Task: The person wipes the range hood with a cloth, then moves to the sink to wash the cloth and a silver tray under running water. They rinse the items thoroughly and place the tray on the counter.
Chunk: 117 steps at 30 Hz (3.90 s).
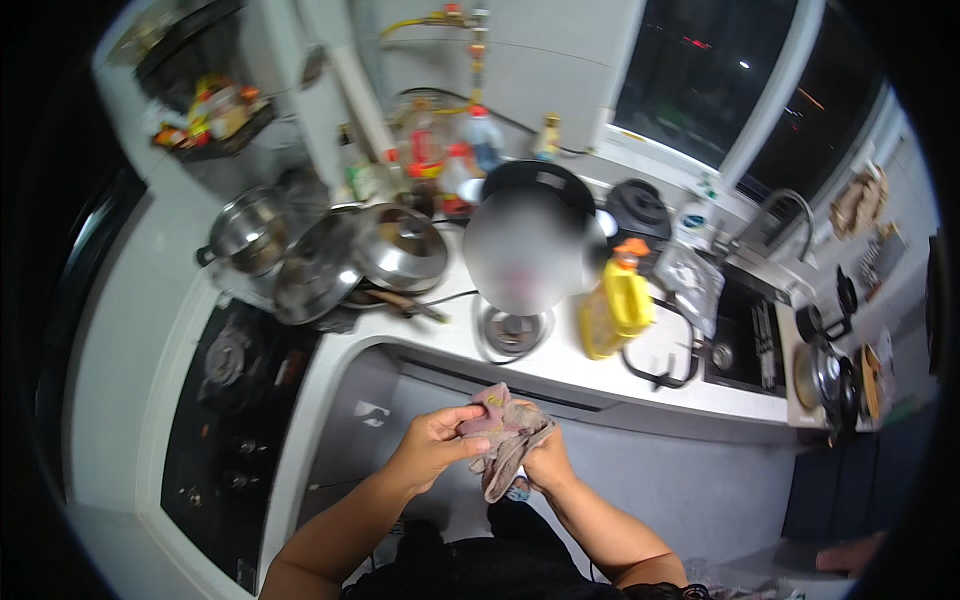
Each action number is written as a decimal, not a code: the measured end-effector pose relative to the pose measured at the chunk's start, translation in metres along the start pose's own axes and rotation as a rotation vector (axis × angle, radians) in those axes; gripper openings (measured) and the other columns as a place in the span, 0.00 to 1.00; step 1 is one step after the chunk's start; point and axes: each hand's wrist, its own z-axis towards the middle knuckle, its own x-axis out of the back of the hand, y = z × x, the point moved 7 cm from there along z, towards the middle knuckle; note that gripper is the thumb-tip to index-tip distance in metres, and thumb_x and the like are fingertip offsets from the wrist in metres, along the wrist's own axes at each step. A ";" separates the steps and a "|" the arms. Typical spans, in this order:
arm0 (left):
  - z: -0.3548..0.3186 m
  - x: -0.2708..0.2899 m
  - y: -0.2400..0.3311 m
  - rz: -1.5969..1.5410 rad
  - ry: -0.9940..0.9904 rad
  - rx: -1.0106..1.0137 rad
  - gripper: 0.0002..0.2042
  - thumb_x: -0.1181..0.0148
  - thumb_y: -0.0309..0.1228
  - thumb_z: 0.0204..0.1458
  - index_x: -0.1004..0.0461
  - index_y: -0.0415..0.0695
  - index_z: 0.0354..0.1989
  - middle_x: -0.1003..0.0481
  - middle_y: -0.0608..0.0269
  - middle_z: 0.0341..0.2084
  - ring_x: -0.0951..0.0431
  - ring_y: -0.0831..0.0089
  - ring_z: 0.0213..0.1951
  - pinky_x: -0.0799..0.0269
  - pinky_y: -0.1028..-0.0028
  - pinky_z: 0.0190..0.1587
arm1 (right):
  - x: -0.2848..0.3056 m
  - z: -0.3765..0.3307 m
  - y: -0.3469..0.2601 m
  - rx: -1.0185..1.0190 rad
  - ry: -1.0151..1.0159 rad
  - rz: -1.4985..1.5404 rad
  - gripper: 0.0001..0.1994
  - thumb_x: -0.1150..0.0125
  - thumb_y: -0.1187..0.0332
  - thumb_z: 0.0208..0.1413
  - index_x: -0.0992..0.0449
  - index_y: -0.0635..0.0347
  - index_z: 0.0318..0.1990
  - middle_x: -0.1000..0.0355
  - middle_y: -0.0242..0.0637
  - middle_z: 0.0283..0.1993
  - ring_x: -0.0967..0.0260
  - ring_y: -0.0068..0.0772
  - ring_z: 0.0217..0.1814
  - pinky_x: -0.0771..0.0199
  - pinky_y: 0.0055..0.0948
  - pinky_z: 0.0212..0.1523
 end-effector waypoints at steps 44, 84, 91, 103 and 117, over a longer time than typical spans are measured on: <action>0.714 -0.523 -0.136 2.589 0.216 -0.340 0.21 0.58 0.37 0.57 0.33 0.46 0.58 0.43 0.65 0.64 0.46 0.60 0.61 0.51 0.56 0.58 | 0.788 0.142 -0.227 0.047 0.516 -0.036 0.18 0.56 0.86 0.43 0.24 0.69 0.42 0.24 0.43 0.37 0.24 0.35 0.38 0.24 0.26 0.38; 0.614 -0.493 -0.391 -0.089 0.532 0.500 0.15 0.45 0.47 0.56 0.34 0.49 0.35 0.32 0.68 0.23 0.37 0.78 0.18 0.44 0.79 0.15 | 0.838 0.109 -0.119 -0.537 0.372 0.269 0.30 0.30 0.70 0.45 0.38 0.57 0.56 0.30 0.40 0.47 0.29 0.38 0.47 0.21 0.39 0.36; 0.607 -0.537 -0.418 -0.214 0.212 0.806 0.29 0.48 0.59 0.52 0.31 0.49 0.51 0.28 0.59 0.42 0.28 0.64 0.43 0.32 0.55 0.48 | 0.849 0.103 -0.159 -0.418 0.384 -0.036 0.28 0.38 0.79 0.41 0.35 0.60 0.54 0.29 0.39 0.42 0.29 0.34 0.41 0.25 0.32 0.38; 0.618 -0.547 -0.417 -0.294 0.368 0.417 0.10 0.51 0.36 0.60 0.30 0.44 0.43 0.25 0.59 0.37 0.23 0.65 0.41 0.25 0.62 0.43 | 0.885 0.089 -0.105 -0.500 0.530 0.306 0.25 0.40 0.62 0.47 0.33 0.60 0.54 0.31 0.38 0.48 0.30 0.43 0.48 0.28 0.48 0.45; 0.598 -0.567 -0.391 -0.411 0.143 0.533 0.16 0.55 0.47 0.61 0.30 0.49 0.46 0.26 0.62 0.44 0.26 0.65 0.47 0.30 0.61 0.49 | 0.854 0.135 -0.074 -0.407 0.334 0.804 0.25 0.45 0.47 0.56 0.29 0.58 0.49 0.28 0.40 0.47 0.31 0.37 0.52 0.32 0.40 0.54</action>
